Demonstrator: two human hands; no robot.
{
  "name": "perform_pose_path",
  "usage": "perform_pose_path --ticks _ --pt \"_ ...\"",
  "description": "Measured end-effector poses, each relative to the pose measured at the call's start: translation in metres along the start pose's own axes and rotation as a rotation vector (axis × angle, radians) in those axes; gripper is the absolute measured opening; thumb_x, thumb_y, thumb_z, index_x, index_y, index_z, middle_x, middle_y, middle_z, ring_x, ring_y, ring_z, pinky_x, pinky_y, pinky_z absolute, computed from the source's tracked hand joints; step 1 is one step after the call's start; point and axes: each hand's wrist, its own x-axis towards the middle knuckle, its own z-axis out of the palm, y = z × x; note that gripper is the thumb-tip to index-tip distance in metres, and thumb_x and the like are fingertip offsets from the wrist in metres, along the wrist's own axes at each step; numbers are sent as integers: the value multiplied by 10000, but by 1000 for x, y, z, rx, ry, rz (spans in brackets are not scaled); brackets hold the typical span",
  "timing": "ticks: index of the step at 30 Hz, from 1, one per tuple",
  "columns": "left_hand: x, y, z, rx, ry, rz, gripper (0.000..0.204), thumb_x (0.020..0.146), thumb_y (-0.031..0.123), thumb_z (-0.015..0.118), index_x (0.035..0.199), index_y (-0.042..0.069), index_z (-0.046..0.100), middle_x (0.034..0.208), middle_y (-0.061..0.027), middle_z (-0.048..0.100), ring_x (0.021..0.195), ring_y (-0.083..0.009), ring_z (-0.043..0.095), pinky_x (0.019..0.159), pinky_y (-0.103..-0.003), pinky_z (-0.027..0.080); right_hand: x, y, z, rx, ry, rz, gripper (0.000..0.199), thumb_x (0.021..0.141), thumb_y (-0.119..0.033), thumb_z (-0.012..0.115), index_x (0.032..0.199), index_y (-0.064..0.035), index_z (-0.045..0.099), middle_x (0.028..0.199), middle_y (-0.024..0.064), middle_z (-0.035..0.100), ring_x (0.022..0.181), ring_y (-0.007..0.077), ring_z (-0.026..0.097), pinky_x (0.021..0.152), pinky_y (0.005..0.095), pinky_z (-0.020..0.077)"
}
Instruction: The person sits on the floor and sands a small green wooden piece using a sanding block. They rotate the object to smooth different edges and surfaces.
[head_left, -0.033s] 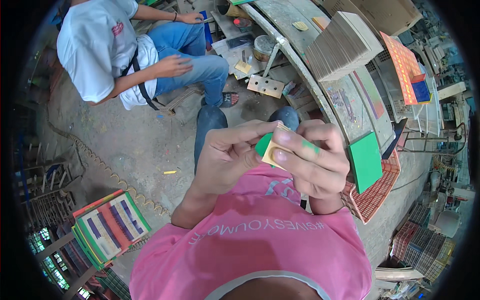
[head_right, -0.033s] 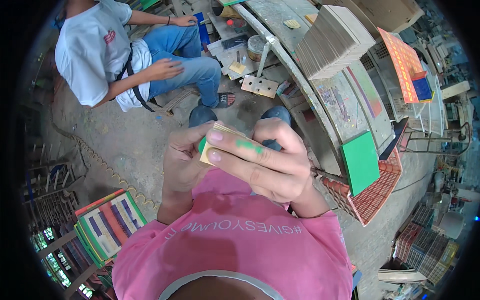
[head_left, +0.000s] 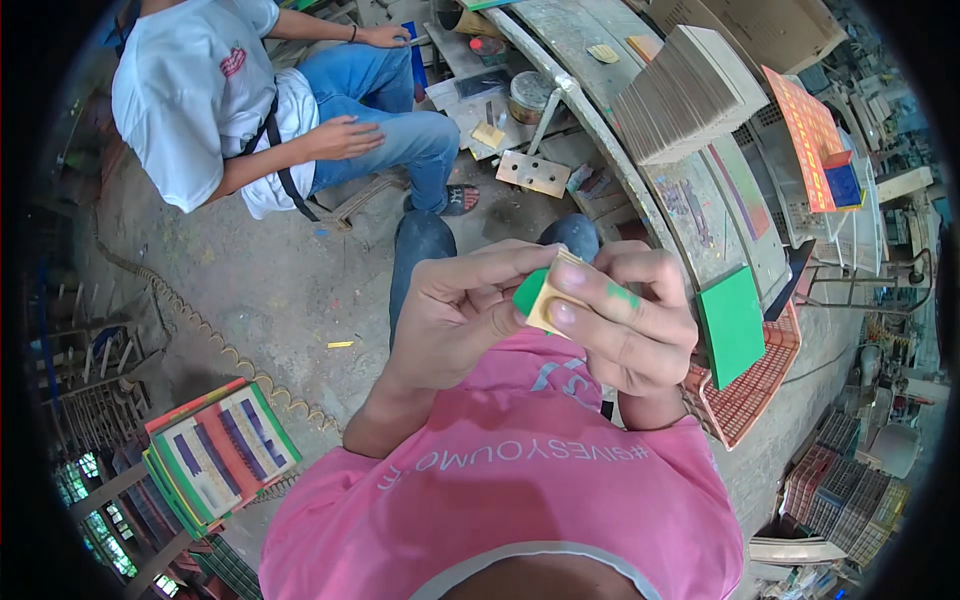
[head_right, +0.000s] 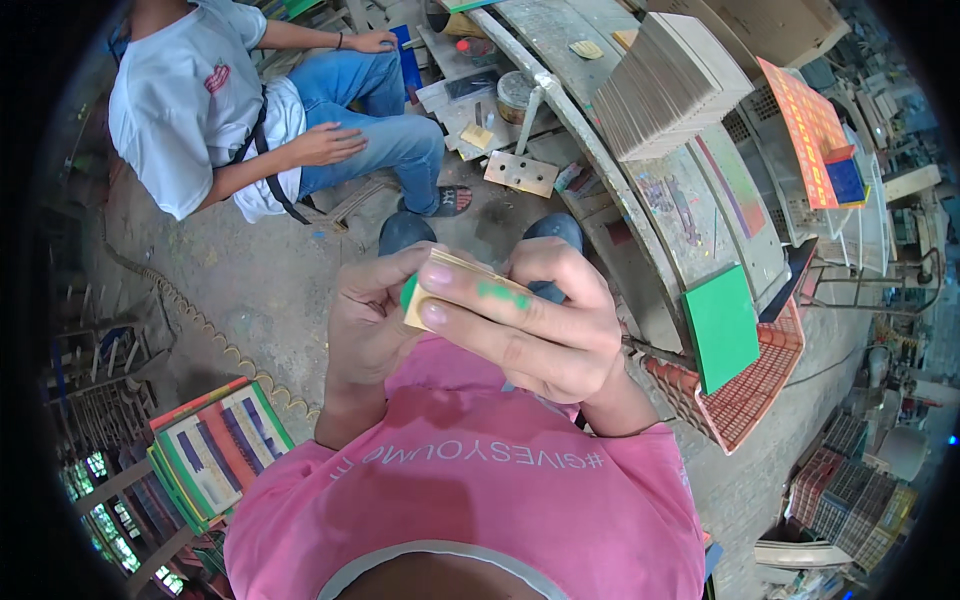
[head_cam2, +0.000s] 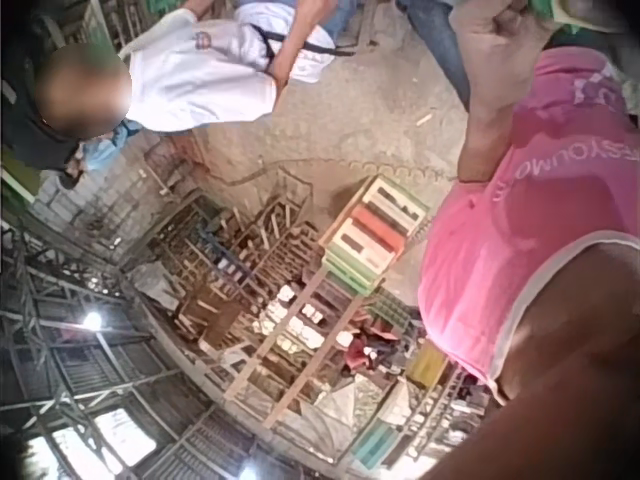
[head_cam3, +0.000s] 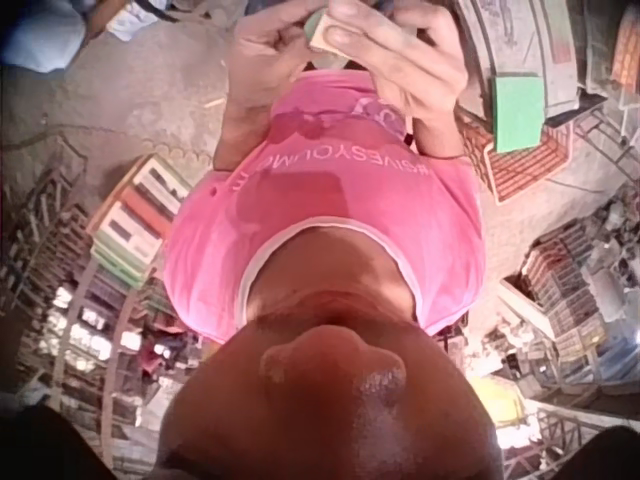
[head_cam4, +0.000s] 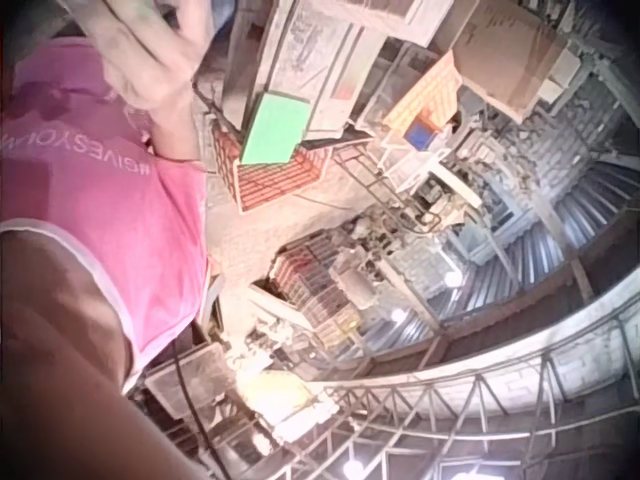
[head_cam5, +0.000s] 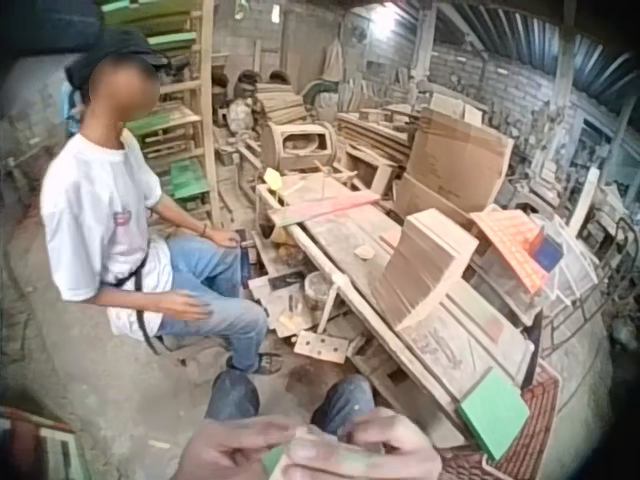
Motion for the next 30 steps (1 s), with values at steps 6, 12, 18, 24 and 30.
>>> perform_pose_path --ticks 6,12,18,24,30 --pt "1 -9 6 -136 85 82 406 872 36 638 1269 66 558 1169 -238 604 1047 -258 625 880 -350 517 -30 8 -2 -20 92 38 363 608 -115 640 948 -28 730 1060 113 694 734 210 520 610 289 475" --pt "9 -11 13 -126 5 91 427 873 71 650 1285 75 542 1165 -244 602 1071 -254 610 895 -363 510 -25 -1 -10 0 184 44 311 671 -134 634 953 -36 722 1044 121 695 794 223 520 630 320 467" --pt "10 -13 19 -82 70 57 457 871 92 660 1300 43 507 1183 -240 590 1068 -250 612 882 -360 519 -16 4 -10 -37 31 19 330 697 -202 602 985 -116 737 1089 21 694 939 234 532 709 352 411" --pt "6 -12 11 -143 168 -57 480 881 104 650 1307 -17 464 1163 -230 595 1056 -254 616 866 -360 528 -25 -5 -28 77 30 140 225 746 -148 617 932 -113 740 1020 26 717 954 257 541 692 366 383" --pt "12 -5 26 -278 133 -38 461 867 39 660 1286 -54 489 1173 -134 609 1057 -152 597 889 -267 495 -2 4 -21 -11 85 125 223 749 -123 630 944 -107 737 1023 41 717 1015 309 560 812 418 410"
